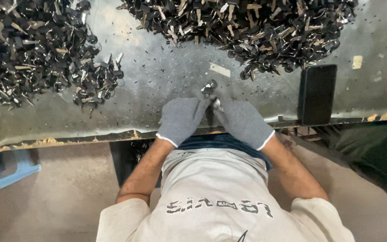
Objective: The person sits at a workbench covered with a large pile of small black metal parts and sorts through them. They pick up individual parts with both gloved hands, turn and check each piece, and set it back down on the bench, working through the pile one piece at a time.
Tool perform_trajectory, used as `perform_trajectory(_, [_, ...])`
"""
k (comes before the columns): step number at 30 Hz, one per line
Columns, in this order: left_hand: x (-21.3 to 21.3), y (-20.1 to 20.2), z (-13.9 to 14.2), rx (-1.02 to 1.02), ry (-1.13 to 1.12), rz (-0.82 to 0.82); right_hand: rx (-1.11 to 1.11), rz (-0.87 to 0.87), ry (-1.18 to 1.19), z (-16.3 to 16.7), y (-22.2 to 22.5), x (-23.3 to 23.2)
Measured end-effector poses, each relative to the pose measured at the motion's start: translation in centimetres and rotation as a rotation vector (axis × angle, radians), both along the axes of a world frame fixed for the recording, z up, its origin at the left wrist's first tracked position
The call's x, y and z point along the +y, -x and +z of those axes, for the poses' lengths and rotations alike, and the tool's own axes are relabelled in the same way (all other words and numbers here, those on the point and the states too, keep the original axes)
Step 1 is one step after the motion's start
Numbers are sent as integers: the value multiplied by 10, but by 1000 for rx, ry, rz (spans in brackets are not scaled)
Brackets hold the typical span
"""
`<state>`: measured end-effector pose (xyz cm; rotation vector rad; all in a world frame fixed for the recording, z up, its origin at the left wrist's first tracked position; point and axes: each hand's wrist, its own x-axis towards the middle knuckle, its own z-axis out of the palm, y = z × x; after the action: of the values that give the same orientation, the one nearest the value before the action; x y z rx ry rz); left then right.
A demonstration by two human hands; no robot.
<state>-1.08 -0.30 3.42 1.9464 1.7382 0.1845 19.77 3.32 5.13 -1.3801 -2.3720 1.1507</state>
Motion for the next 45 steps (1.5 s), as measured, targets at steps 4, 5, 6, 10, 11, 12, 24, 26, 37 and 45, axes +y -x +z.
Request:
perform_trajectory(4, [24, 1, 11, -206, -257, 87, -270, 111, -175, -2, 17, -21])
perform_trajectory(5, [36, -4, 8, -212, -338, 64, -270, 137, -194, -5, 20, -22])
perform_trajectory(6, [44, -6, 7, -218, -424, 35, -269, 160, -217, -8, 23, -22])
perform_trajectory(10, [58, -2, 6, -259, -241, -40, -238, 177, -211, -13, 22, -19])
perform_trajectory(11, [57, 3, 8, -297, -180, -17, -219, 137, -220, -12, 21, -20])
perform_trajectory(12, [57, 7, 11, -331, -121, 10, -196, 100, -231, -11, 19, -21])
perform_trajectory(24, [46, -8, 10, -240, -314, -92, -432, 60, -388, -13, 3, -15])
perform_trajectory(26, [38, -8, 5, -146, -75, 62, -324, 59, -433, -8, -9, -13])
perform_trajectory(37, [18, -11, -30, -186, -401, -67, -459, -24, -410, -7, 25, -2])
perform_trajectory(45, [18, -10, -21, -354, -271, 116, -400, 12, -368, -10, 11, -1])
